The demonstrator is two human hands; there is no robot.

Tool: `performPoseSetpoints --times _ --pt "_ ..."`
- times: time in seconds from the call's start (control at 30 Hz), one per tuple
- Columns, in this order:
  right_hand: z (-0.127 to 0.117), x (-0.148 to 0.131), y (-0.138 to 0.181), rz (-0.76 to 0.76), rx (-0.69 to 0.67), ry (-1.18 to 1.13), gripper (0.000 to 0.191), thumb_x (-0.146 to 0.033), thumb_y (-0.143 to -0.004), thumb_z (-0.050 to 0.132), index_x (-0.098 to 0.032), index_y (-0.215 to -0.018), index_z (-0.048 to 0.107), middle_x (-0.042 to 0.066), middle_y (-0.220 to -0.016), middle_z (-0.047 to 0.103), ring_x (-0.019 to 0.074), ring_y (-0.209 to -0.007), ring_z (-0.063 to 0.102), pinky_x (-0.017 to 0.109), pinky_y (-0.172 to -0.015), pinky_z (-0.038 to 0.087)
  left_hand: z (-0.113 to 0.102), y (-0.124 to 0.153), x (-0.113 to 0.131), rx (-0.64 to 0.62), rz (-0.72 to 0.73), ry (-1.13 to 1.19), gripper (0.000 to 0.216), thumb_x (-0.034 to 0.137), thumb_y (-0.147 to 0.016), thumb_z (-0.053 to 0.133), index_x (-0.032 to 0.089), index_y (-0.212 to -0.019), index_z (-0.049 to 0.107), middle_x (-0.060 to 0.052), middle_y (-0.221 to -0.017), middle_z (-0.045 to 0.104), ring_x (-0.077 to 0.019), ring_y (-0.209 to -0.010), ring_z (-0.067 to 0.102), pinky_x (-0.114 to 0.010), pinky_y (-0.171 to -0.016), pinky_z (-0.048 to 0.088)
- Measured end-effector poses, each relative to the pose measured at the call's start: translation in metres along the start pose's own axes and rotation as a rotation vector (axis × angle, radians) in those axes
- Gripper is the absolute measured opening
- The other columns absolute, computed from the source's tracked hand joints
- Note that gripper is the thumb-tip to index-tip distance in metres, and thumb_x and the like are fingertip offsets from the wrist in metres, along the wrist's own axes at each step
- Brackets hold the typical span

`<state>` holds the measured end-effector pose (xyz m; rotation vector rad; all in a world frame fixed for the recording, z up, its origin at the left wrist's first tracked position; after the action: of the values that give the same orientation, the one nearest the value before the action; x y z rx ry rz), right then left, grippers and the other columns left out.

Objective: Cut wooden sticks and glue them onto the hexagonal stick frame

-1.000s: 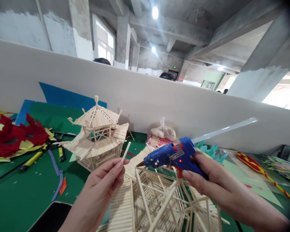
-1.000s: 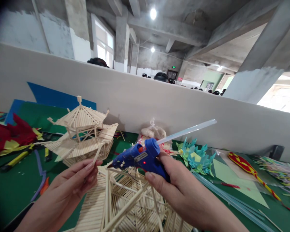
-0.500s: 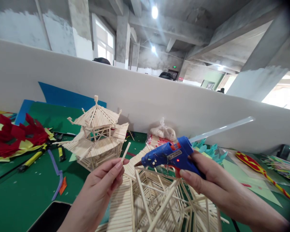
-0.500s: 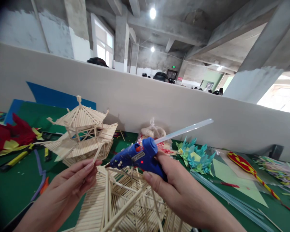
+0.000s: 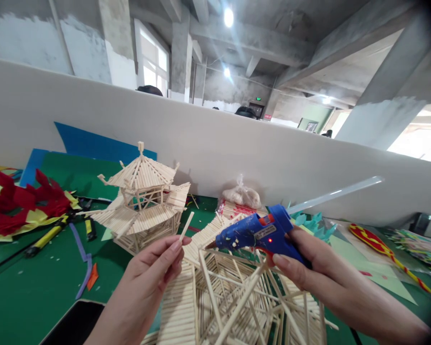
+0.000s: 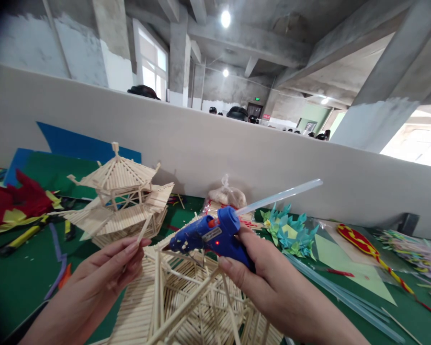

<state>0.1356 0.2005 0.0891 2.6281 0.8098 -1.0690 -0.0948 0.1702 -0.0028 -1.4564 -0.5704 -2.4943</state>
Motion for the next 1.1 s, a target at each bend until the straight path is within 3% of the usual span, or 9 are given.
performPoseSetpoints --times 0.53,0.73,0.93,1.1 --pt "-0.002 -0.004 -0.002 -0.050 0.040 0.064 0.022 -0.041 -0.087 0.042 -0.021 -0.090 0.050 0.000 -0.080 0.053 0.0136 -0.071 0.049 0.027 -0.063 0.043 0.002 0.001 0.001 -0.002 -0.001 -0.008 0.036 0.036 -0.047 0.081 0.019 -0.076 0.068 0.003 -0.062 0.060 -0.0060 -0.057 0.047 -0.012 -0.052 0.043" --pt "-0.003 -0.002 0.001 -0.006 0.048 0.097 0.026 -0.044 -0.087 0.039 -0.020 -0.082 0.049 0.001 -0.076 0.053 0.0144 -0.067 0.049 0.028 -0.059 0.042 -0.002 0.002 -0.001 0.055 -0.033 0.019 0.044 0.034 -0.036 0.084 0.019 -0.074 0.068 0.002 -0.067 0.064 -0.0073 -0.061 0.052 -0.013 -0.055 0.047" --pt "-0.003 0.007 0.006 0.060 0.004 0.052 0.029 -0.046 -0.087 0.037 -0.019 -0.092 0.047 0.006 -0.088 0.056 0.0196 -0.081 0.052 0.035 -0.071 0.043 -0.003 0.001 -0.003 0.026 -0.027 0.009 0.039 0.034 -0.044 0.083 0.020 -0.078 0.068 0.001 -0.078 0.067 -0.0074 -0.066 0.054 -0.012 -0.058 0.048" --pt "-0.005 0.007 0.008 0.060 0.024 0.062 0.031 -0.048 -0.086 0.037 -0.019 -0.090 0.048 0.006 -0.088 0.055 0.0196 -0.080 0.051 0.034 -0.069 0.043 -0.002 0.002 -0.002 0.023 -0.027 0.005 0.040 0.034 -0.044 0.082 0.020 -0.079 0.067 0.001 -0.080 0.066 -0.0082 -0.072 0.055 -0.011 -0.060 0.048"
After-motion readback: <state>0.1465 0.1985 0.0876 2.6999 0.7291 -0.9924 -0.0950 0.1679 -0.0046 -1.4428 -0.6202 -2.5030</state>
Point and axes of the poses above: each hand's wrist, its own y-axis away from the middle knuckle, its own z-axis out of the palm, x = y × z, the point moved 5 cm from there along -y, towards the middle knuckle
